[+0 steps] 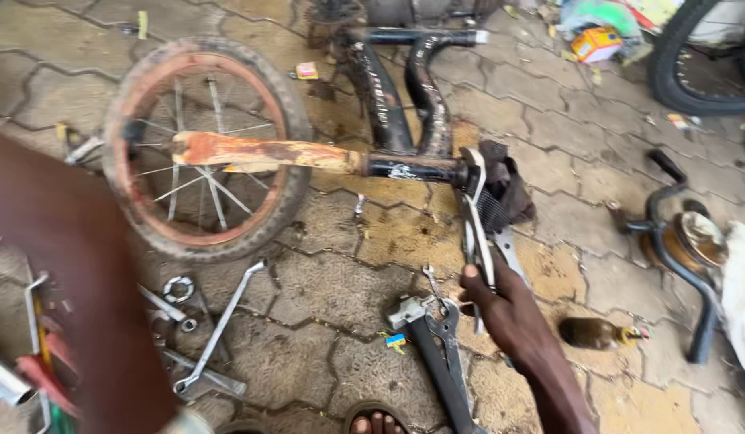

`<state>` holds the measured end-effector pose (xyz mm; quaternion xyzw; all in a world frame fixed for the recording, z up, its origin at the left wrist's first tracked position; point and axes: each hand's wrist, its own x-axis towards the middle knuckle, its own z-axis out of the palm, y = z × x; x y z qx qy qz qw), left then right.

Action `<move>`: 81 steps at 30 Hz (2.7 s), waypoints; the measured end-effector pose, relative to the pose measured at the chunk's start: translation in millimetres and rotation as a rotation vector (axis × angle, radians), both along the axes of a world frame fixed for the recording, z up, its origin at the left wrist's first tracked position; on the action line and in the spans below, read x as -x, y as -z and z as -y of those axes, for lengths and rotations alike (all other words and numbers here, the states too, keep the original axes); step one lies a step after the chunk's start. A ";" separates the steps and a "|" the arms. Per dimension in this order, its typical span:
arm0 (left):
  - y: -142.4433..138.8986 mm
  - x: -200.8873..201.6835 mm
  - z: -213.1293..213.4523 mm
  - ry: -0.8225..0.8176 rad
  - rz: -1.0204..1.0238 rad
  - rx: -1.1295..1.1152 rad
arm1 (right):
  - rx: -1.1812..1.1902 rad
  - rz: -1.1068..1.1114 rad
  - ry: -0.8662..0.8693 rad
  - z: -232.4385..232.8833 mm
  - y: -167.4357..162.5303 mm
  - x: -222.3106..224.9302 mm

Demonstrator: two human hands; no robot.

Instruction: The person applies oil to the bicycle fork's axle area, then uses a wrench to tighten a nut on the axle while holding the fork steady. The person repeatedly wipes the axle with a cloth and continues tightening the nut.

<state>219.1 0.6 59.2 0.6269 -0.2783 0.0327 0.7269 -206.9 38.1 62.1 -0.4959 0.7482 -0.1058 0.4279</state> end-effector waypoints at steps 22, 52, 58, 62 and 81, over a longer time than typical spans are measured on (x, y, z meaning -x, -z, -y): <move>118.8 202.9 98.4 0.471 -0.372 0.053 | 0.109 -0.085 -0.038 -0.7 3.6 -23.9; 114.7 155.4 91.0 0.566 -0.450 -0.127 | -0.184 0.632 -0.058 36.9 -49.0 59.5; 109.2 156.8 85.1 0.587 -0.377 -0.070 | -0.313 0.719 -0.147 61.6 -45.5 64.1; 106.8 157.5 86.6 0.709 -0.474 0.019 | -0.365 0.758 -0.219 77.2 -54.3 62.9; 104.9 168.2 95.9 0.522 -0.300 -0.108 | -0.129 0.285 -0.820 110.9 -6.4 96.7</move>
